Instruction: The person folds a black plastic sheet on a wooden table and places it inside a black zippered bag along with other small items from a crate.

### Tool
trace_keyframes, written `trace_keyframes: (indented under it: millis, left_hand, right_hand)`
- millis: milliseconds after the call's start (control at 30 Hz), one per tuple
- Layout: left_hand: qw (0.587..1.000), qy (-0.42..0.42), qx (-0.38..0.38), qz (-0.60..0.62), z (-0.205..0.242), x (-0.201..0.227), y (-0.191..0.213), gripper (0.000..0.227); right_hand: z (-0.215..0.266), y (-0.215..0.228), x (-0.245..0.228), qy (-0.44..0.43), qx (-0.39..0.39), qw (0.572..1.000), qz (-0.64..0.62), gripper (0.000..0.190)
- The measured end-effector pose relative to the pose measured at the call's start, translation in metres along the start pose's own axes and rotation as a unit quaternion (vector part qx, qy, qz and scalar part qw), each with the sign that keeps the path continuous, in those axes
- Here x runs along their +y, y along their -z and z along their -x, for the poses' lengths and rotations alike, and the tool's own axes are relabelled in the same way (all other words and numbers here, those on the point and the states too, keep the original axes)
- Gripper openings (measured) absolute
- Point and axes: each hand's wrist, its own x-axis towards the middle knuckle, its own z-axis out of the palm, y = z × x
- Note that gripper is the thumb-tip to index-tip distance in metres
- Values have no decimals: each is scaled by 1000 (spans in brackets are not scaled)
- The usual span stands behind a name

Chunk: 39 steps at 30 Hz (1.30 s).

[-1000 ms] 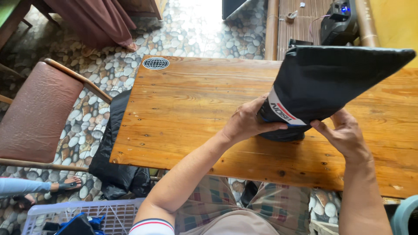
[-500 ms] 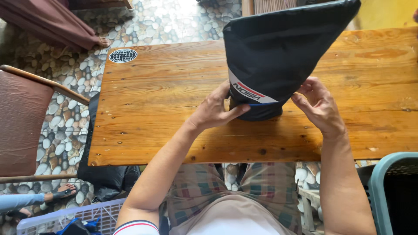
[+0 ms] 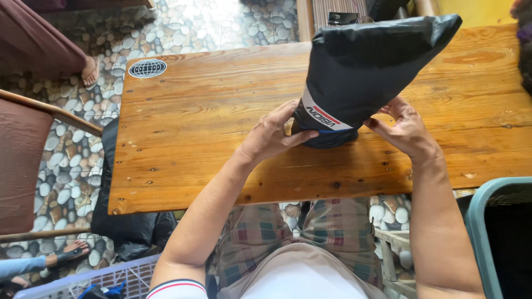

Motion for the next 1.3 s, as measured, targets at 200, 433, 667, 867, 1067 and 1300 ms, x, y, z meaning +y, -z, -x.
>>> trace_keyframes:
  millis: [200, 433, 667, 867, 1067, 1300]
  left_hand:
    - [1000, 13, -15, -4, 7, -5, -3, 60]
    - [999, -39, -8, -17, -11, 19, 21, 63]
    - [948, 76, 111, 289, -24, -9, -3, 49]
    - [878, 97, 200, 423, -25, -19, -10, 46]
    - [835, 111, 254, 476, -29, -34, -18, 43]
    - [805, 60, 282, 519, -38, -22, -3, 47]
  right_hand:
    - [8, -16, -39, -51, -11, 999, 0, 73]
    - [-3, -28, -25, -108, -55, 991, 65, 79]
    - [-24, -52, 3, -5, 114, 981, -158, 51]
    - [-20, -87, -41, 3, 76, 900, -428, 71]
    - [-34, -117, -27, -63, 122, 887, -442, 53]
    - [-74, -121, -24, -101, 188, 968, -135, 64]
